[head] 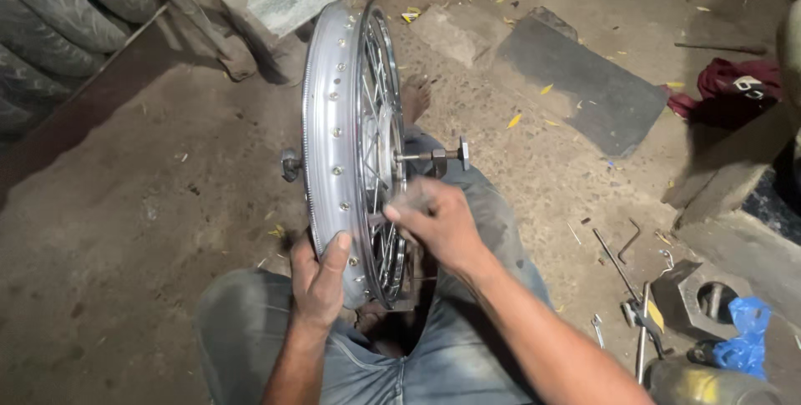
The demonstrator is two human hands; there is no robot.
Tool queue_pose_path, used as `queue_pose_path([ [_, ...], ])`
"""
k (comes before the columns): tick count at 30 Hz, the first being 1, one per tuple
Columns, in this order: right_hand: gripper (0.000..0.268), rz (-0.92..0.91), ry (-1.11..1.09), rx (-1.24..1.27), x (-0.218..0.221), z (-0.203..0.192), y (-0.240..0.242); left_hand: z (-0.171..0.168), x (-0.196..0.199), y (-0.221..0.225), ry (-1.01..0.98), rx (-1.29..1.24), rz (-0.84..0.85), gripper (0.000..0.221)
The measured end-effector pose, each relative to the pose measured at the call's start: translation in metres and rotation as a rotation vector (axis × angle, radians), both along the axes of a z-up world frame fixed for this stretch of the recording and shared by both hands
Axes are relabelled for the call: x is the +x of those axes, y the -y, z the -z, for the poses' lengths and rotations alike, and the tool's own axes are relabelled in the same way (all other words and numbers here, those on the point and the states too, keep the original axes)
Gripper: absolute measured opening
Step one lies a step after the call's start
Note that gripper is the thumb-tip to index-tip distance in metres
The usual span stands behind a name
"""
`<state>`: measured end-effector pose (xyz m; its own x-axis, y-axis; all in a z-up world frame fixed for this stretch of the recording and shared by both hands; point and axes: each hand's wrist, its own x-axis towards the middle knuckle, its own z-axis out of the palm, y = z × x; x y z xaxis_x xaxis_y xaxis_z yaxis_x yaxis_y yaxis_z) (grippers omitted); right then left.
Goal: The person uses a spoke wrench to adjust the tension of spokes on a bicycle wheel mounted in a truing stand. They rotate the wheel periodically to check alignment and continue tightening or loosening individual spokes.
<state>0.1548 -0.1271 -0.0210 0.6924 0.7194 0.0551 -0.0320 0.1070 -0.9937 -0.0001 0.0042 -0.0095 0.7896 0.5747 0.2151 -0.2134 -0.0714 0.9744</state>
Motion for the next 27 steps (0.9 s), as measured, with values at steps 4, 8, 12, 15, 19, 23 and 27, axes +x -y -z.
queue_pose_path([
  [4,0.007,-0.011,-0.102,0.141,0.004,-0.022,-0.044,-0.003,0.003,-0.001,0.014,-0.074,-0.013,0.036],
  [8,0.009,0.043,-0.167,0.166,-0.009,-0.015,-0.036,0.002,0.000,-0.003,0.012,-0.051,0.008,0.032],
  [12,0.010,0.093,-0.374,0.180,-0.040,0.017,0.000,0.007,-0.003,-0.003,0.005,-0.053,0.023,0.029],
  [15,0.014,-0.025,-0.411,0.090,-0.060,0.034,0.012,0.010,-0.004,0.002,-0.014,-0.113,0.020,0.028],
  [19,0.015,0.019,-0.118,0.084,-0.052,0.027,0.008,0.009,-0.002,-0.006,-0.018,0.078,-0.032,0.030],
  [23,0.013,0.080,0.017,-0.065,-0.020,0.002,0.005,0.012,-0.002,-0.004,-0.001,-0.013,0.027,0.032],
  [27,0.009,-0.058,-0.301,0.145,0.002,-0.018,-0.031,0.000,-0.001,-0.001,0.047,-0.030,0.062,0.033],
])
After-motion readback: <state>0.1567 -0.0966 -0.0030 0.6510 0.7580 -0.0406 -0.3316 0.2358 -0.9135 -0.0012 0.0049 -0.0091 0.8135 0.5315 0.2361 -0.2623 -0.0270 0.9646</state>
